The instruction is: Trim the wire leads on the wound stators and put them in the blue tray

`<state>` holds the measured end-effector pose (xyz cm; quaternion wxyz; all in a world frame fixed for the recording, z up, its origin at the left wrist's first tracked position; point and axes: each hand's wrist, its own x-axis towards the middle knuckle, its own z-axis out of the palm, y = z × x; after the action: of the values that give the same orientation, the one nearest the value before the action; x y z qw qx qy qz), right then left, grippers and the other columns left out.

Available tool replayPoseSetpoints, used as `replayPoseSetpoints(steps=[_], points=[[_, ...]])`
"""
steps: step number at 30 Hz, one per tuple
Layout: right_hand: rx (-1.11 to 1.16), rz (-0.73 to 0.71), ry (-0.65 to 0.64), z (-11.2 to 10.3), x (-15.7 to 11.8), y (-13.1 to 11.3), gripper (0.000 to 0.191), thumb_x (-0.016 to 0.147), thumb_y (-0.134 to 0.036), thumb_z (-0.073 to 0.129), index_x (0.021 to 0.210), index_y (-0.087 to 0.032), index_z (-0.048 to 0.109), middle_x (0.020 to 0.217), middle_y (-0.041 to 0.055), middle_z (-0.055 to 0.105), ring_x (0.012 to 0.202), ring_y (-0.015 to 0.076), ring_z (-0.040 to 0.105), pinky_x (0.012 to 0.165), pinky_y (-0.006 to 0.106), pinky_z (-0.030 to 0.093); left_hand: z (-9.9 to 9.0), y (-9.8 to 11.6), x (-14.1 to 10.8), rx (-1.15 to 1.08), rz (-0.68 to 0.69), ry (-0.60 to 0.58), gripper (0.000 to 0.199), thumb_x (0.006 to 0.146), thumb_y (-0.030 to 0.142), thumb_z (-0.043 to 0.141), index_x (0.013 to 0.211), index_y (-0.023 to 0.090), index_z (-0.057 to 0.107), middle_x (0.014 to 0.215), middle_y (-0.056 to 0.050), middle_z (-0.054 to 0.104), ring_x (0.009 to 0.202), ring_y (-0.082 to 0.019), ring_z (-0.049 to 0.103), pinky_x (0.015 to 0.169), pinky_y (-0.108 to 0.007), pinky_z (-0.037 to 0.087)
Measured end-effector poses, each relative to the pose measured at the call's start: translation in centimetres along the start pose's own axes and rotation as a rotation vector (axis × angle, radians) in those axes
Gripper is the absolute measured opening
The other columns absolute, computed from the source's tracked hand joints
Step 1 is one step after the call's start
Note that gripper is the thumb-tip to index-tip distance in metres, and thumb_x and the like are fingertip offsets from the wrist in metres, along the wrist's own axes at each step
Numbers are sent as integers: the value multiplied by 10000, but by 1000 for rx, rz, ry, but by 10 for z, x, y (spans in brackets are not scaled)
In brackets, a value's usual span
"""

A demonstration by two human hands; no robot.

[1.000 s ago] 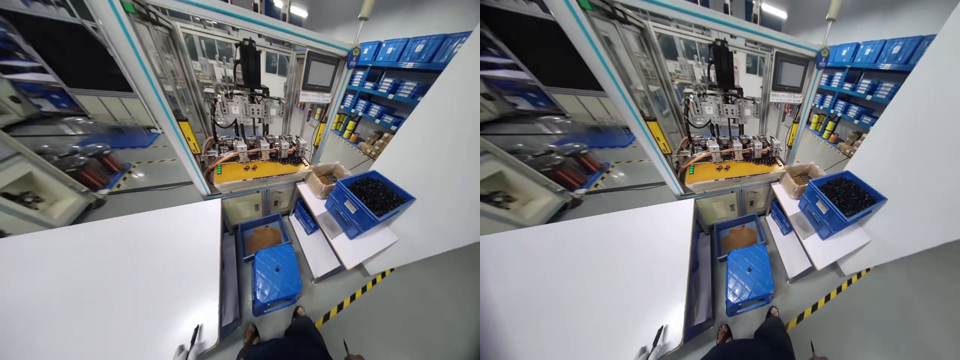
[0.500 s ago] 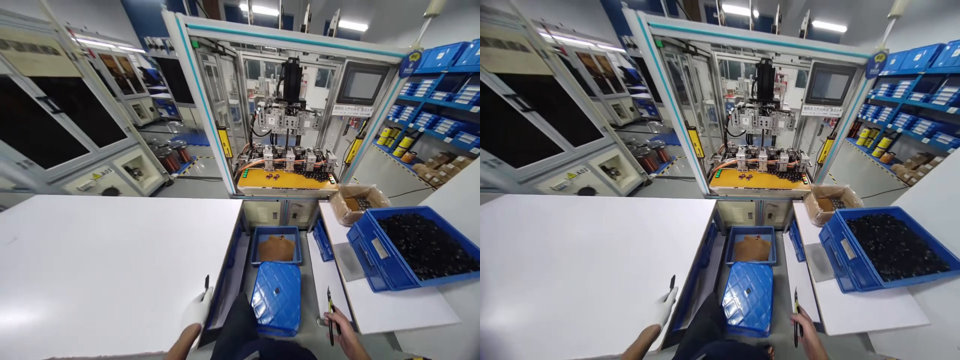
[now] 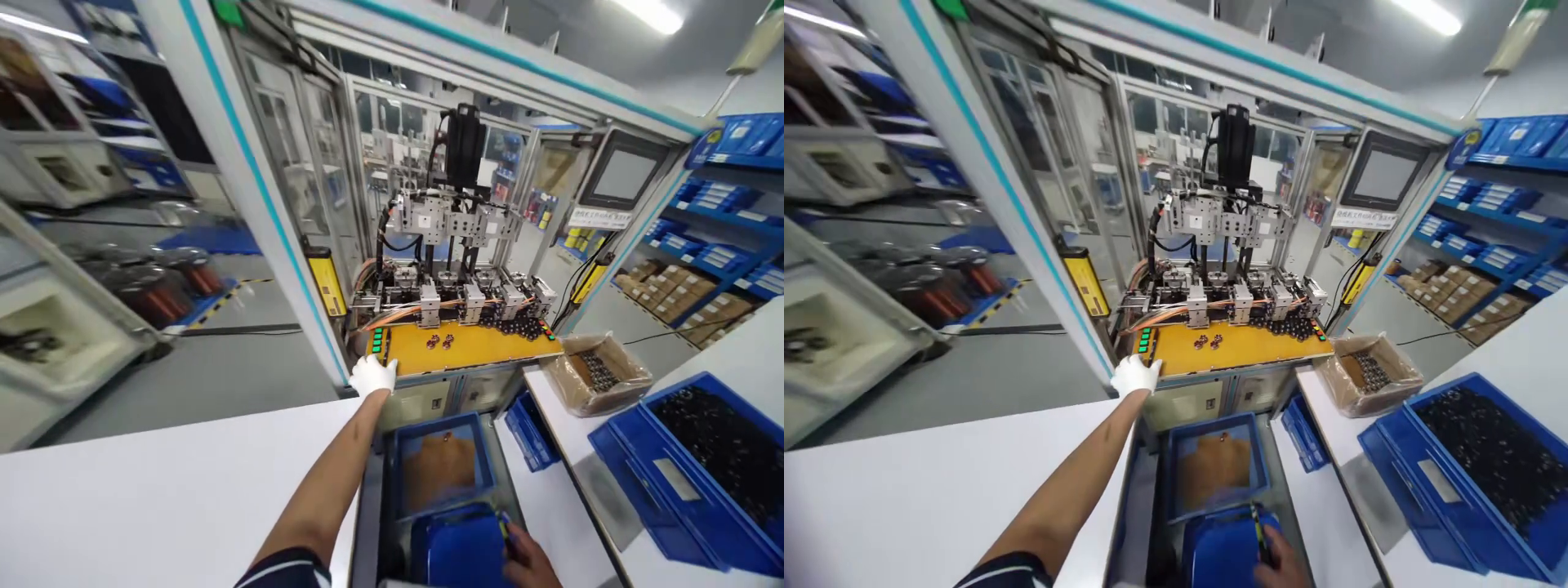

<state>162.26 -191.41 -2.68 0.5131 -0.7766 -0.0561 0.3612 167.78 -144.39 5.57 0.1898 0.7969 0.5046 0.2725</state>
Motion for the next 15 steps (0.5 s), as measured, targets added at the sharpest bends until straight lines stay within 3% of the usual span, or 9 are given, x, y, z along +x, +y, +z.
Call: replayPoseSetpoints(steps=[3,6,8,11,13,15], points=[[-178,-153,24,52,30,-92,630,580,-294,586,1193,-246,721,1089,68,744,1088,317,673,1003,447,511,17,-21,13,-57,12,-6,462,851,408,640,1178,82,618,1372,-253,534,1231,-413,539,1010,-597,444],[-512,-398,101,102,76,-192,601,679,-250,574,1271,-200,668,1223,103,700,1161,272,633,1065,398,471,17,-46,-6,-146,79,-8,501,886,442,594,1243,91,581,1446,-232,488,1340,-370,484,1119,-519,416],[-730,-461,181,137,115,-251,572,743,-269,598,1308,-193,633,1239,117,677,1171,270,622,1054,386,472,12,-63,-34,-208,111,-7,573,913,467,550,1321,65,517,1472,-250,457,1401,-342,437,1165,-463,394],[-1026,-374,191,190,174,-321,445,789,-280,638,1204,-122,673,1173,179,679,1085,303,650,952,407,515,8,-89,-95,-360,142,-20,579,949,475,487,1374,83,463,1467,-254,461,1403,-350,447,1164,-505,404],[-1061,-341,221,219,206,-351,425,835,-273,630,1190,-43,664,1175,238,663,1096,327,637,930,423,512,9,-103,-137,-422,189,-76,539,946,464,504,1369,130,482,1432,-232,504,1376,-372,479,1139,-565,421],[-1050,-336,259,238,227,-367,521,894,-346,613,1275,8,600,1268,281,615,1191,360,579,994,481,472,12,-113,-168,-393,234,-133,520,950,445,508,1364,131,490,1418,-248,517,1334,-397,517,1084,-588,470]])
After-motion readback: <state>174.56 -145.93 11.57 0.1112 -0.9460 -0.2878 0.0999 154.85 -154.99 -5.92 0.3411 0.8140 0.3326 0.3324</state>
